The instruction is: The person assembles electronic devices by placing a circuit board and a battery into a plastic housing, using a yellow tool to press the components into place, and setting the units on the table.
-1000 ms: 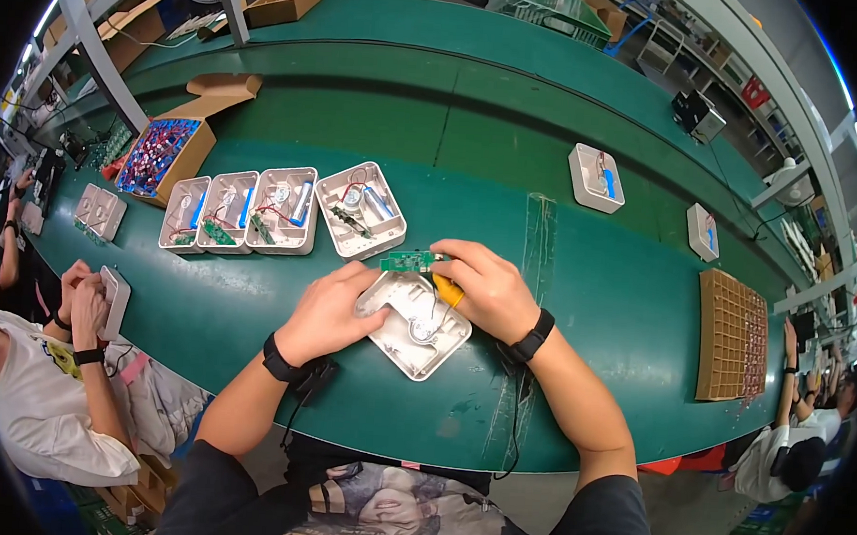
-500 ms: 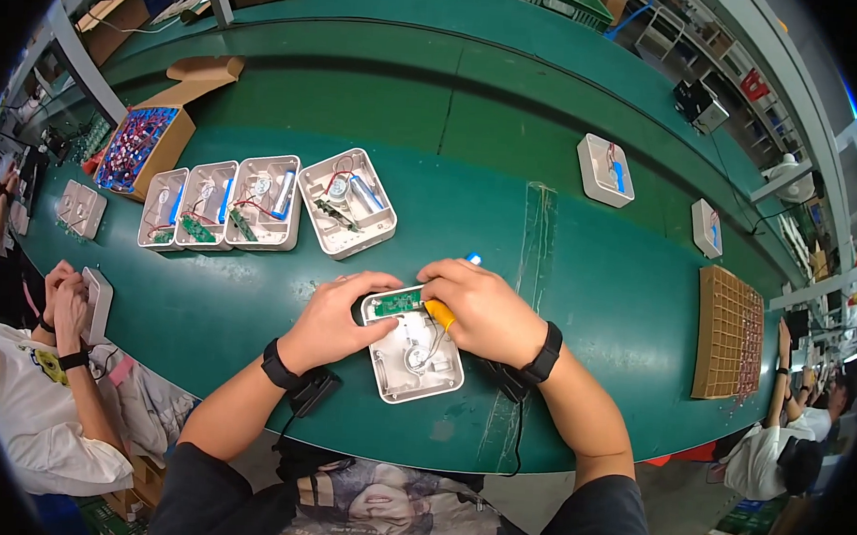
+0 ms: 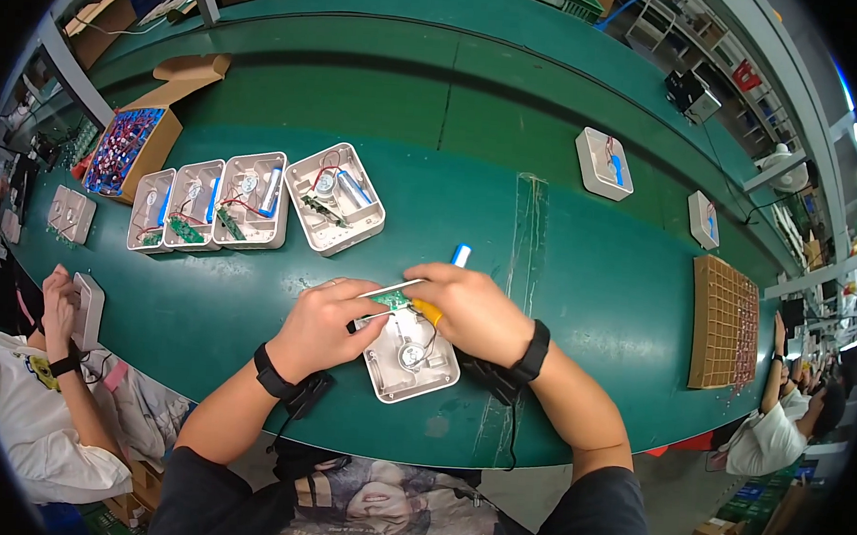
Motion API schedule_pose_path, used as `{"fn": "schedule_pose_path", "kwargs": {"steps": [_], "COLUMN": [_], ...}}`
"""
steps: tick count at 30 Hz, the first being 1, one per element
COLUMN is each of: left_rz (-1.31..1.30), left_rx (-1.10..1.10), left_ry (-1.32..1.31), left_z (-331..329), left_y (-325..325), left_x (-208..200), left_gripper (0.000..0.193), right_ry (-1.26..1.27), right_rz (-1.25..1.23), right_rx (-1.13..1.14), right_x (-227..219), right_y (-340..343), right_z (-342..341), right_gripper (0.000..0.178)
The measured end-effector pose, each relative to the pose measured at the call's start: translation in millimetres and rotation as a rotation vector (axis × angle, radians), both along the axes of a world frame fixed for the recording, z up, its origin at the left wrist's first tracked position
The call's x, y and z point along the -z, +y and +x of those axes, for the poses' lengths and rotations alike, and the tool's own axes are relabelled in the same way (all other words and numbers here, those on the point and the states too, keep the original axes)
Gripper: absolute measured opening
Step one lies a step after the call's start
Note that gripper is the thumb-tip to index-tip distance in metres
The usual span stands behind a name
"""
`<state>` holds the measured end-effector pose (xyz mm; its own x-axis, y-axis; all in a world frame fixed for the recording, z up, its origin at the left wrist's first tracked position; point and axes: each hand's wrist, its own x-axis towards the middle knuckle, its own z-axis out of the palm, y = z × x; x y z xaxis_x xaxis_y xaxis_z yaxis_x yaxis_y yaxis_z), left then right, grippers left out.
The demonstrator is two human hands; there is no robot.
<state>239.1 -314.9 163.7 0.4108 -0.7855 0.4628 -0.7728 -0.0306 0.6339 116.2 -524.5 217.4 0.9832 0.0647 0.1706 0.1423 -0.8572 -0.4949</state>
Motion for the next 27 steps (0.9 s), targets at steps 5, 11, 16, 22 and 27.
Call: {"fn": "schedule_pose_path", "kwargs": {"steps": [5,11,16,22,27], "left_rz": [0.002,-0.002,0.022,0.003,0.009], "left_rx": [-0.104,-0.190,-0.211,-0.206,-0.201], "left_ry": [-0.036,-0.045,-0.059,-0.064,-0.058], "left_z": [5,5,3,2,2], "left_y": [2,4,3,1,2], "left_x": [1,-1,-1,0,0], "left_gripper": [0.008,0.009,0.011,0.012,0.013], "right_ry": [-0.079,0.072,0.109,0.133,0.098], "right_rz": [0.017,-0.167,-0.288,-0.193,-0.178], "right_rx": [0.016,0.054,0.187,0.273,0.221], "right_x": [-17,-19,-6,5,3], "right_y": [-21,4,28,28,30], "right_z": [4,-9,-13,-8,-9], "right_gripper": [0.012,0.019,0.025,0.020,0.023]}}
